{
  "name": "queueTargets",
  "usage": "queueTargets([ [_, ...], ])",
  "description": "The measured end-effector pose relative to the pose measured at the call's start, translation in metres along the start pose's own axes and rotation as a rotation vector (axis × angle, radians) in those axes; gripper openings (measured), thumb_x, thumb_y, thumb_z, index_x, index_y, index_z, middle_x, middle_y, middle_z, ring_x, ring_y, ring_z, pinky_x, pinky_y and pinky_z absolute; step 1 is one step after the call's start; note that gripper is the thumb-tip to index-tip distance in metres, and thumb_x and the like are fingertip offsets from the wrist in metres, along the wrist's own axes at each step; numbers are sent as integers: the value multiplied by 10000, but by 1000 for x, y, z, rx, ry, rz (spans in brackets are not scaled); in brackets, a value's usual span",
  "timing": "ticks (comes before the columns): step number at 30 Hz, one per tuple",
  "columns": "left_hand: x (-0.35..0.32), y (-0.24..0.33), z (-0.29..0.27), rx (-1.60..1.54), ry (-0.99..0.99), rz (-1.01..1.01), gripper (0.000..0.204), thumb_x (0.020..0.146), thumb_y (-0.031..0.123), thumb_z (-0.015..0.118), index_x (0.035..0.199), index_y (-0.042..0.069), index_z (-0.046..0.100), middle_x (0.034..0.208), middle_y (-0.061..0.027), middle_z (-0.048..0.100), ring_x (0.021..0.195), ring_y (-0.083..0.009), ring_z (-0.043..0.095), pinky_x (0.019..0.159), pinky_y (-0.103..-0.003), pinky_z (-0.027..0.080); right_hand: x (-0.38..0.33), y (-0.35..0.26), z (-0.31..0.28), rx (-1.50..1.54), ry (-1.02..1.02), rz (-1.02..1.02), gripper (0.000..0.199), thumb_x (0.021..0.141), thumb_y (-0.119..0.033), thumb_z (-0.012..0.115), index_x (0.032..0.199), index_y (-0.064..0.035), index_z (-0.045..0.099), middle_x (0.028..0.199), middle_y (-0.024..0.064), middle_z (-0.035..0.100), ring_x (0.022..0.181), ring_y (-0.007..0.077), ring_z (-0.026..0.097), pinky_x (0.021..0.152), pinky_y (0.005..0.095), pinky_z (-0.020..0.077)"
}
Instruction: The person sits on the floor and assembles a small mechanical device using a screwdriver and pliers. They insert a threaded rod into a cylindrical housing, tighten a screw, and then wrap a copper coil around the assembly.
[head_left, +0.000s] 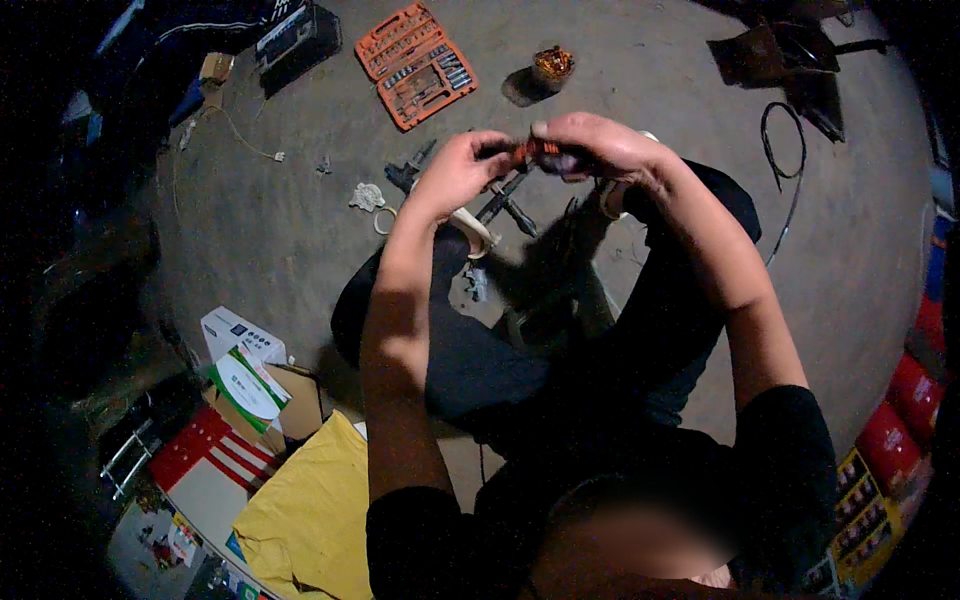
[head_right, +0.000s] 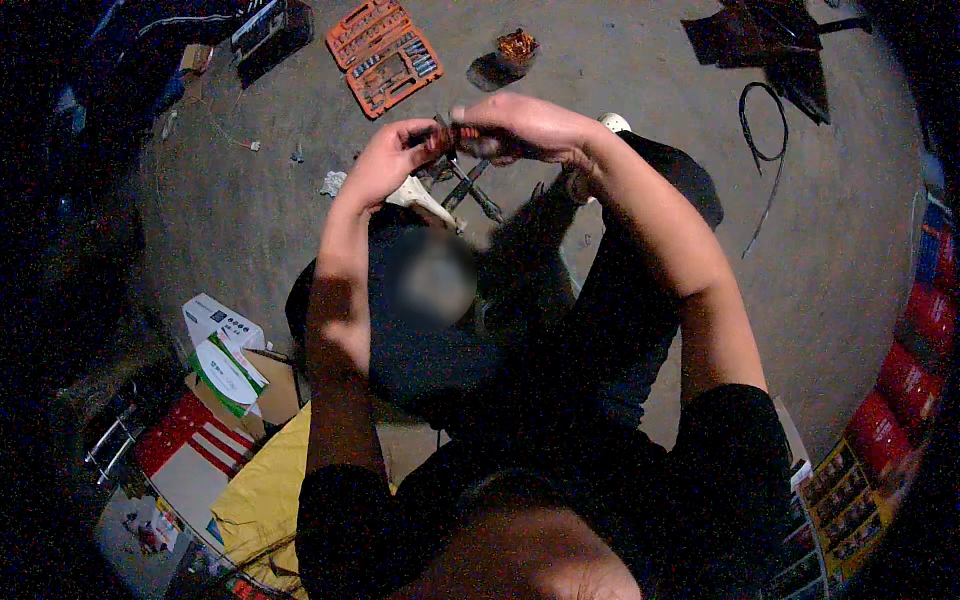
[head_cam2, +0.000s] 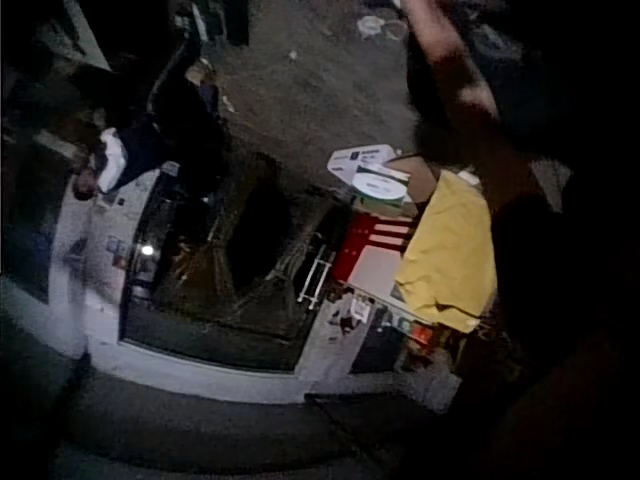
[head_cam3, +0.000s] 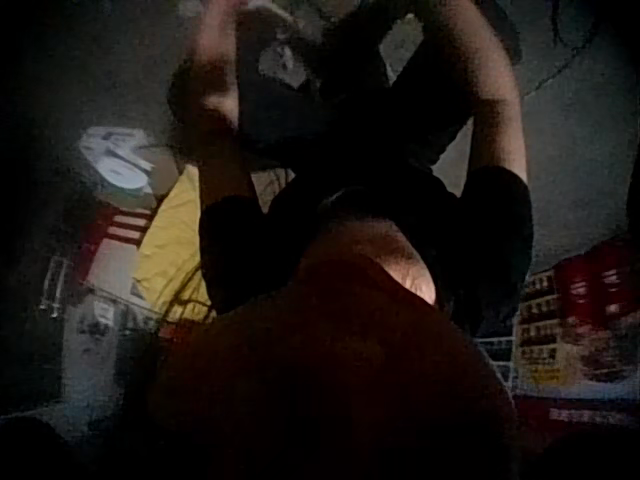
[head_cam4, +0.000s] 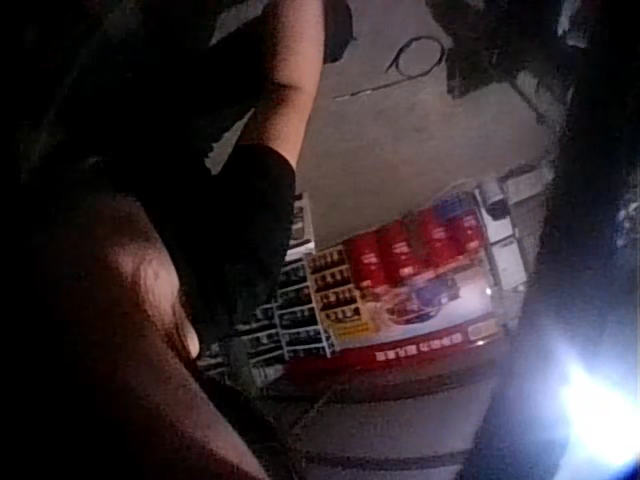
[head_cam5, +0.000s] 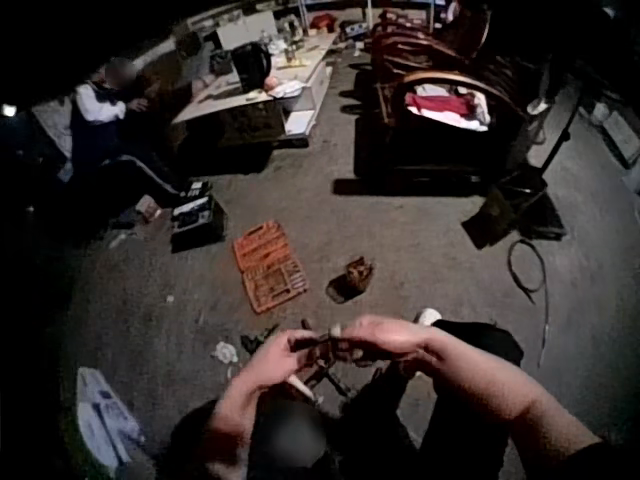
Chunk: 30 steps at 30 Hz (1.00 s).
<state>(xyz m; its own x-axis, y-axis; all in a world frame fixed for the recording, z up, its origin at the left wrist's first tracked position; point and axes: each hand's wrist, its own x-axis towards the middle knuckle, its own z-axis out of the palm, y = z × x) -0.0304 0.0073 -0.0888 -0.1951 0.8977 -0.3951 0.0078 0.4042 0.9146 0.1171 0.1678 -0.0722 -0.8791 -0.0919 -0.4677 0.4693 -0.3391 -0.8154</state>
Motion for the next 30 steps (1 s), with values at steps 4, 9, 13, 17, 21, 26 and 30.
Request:
queueTargets([
  [4,-7,11,-2,-8,127,-132,221,825,178,622,962,6,606,809,7,600,739,-61,525,675,-211,426,11,22,-13,-714,-110,-87,413,902,-421,457,836,-56,640,607,-19,461,555,82,396,491,258,338],
  [9,-7,-2,21,-11,85,-44,204,810,165,626,901,-17,613,749,-22,611,707,-82,538,654,-253,443,33,40,-7,-762,409,-217,443,901,-419,455,869,-5,610,632,19,496,578,111,438,517,279,371],
  [13,-5,-2,16,132,18,-28,222,800,170,634,896,-29,607,796,-51,627,747,-104,552,714,-267,442,14,7,0,-276,138,10,446,902,-428,457,855,-5,592,629,-19,474,575,84,408,526,261,355],
  [17,-3,-2,-1,278,-83,16,223,838,174,599,973,-3,615,811,-25,614,777,-77,527,729,-256,438,7,14,-17,-862,-177,-14,486,906,-447,440,842,3,611,612,71,520,616,163,484,609,325,412],
  [21,1,-18,19,129,-10,-67,244,848,173,584,1017,-3,605,857,-19,620,799,-78,528,757,-256,438,30,43,-19,-842,319,-185,491,905,-458,432,863,-3,610,637,92,534,642,180,514,611,348,425],
  [26,4,-29,15,4,-119,63,246,859,198,572,992,-6,607,815,-24,622,765,-75,520,713,-253,433,2,10,-10,-340,-119,35,437,892,-481,459,871,-73,614,698,-31,512,628,54,450,576,204,393],
  [30,0,4,-5,210,-210,-49,252,853,218,587,969,-3,621,779,-9,607,724,-70,504,661,-244,428,-3,8,-18,-797,-140,1,454,899,-460,455,857,-30,594,660,-10,499,597,73,448,550,219,382],
])
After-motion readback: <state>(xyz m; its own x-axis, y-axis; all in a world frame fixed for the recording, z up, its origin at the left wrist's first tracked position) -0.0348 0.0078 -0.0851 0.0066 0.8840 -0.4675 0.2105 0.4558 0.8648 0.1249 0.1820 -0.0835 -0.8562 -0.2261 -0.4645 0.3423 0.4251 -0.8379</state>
